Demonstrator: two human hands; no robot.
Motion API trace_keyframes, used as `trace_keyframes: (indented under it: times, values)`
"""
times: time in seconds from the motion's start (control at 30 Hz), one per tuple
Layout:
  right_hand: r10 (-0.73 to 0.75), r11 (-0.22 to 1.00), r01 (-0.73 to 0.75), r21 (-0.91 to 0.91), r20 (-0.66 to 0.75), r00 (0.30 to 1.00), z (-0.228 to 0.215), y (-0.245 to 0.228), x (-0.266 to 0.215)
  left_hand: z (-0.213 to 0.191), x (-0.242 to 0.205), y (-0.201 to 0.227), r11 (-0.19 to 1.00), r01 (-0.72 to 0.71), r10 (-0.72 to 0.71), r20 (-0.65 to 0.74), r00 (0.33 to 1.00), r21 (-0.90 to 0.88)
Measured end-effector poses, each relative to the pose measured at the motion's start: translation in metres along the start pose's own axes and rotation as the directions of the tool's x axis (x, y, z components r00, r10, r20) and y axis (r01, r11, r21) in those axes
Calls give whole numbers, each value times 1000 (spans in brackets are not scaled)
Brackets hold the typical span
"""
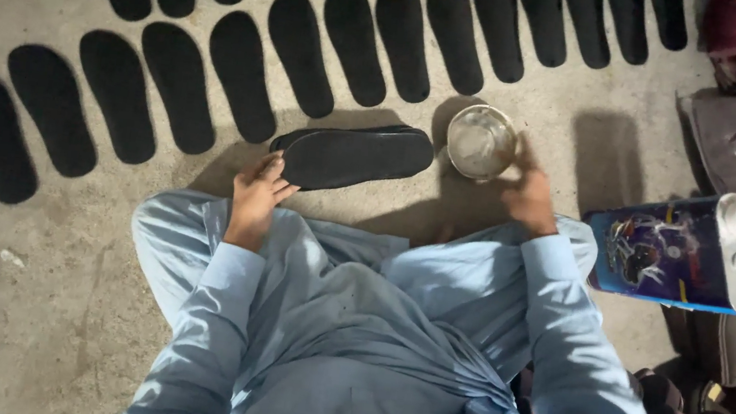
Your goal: The person sits on the floor and applies a white adhesive from a small metal bowl onto black shoe insoles using their right hand. They spread the glue evenly across the surface of each insole and then place the treated insole onto a pile of others.
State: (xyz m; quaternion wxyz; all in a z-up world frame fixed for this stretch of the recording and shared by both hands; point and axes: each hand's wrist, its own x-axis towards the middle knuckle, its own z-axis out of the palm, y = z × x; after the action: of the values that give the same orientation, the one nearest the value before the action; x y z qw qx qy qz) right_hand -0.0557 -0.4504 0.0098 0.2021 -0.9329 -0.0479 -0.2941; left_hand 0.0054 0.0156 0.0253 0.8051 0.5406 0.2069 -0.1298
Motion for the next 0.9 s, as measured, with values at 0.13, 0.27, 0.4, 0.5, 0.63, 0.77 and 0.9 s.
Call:
trace_keyframes:
  times: [0.13, 0.27, 0.4, 0.5, 0.63, 0.77, 0.9]
  values:
    - [112, 982, -170, 78, 485, 868, -16, 23, -12, 7, -18, 18, 1000, -8, 8, 20, 1000, 27]
    - [119, 887, 212, -411, 645, 755, -32, -73, 22, 6, -15, 16, 1000, -13, 13, 1, 1000, -10]
    - [-107, 911, -68, 407, 391, 914, -69, -151, 80, -5, -5, 2, 1000, -10, 10, 24, 1000, 2]
    - [-103, 952, -29, 306, 408, 907, -30, -159, 70, -8, 0, -5, 1000, -18, 18, 42, 999, -10]
    - [105, 994, -105, -35, 603, 791, 23, -166, 42, -12, 2, -8, 999, -11, 14, 51, 999, -51]
    - [75, 974, 46, -220, 512, 856, 38, -159, 20, -8, -4, -2, 1000, 2, -2, 40, 999, 4]
    - [-8, 860, 156, -486, 294, 956, 46, -155, -8, -9, 0, -6, 1000, -12, 12, 4, 1000, -6]
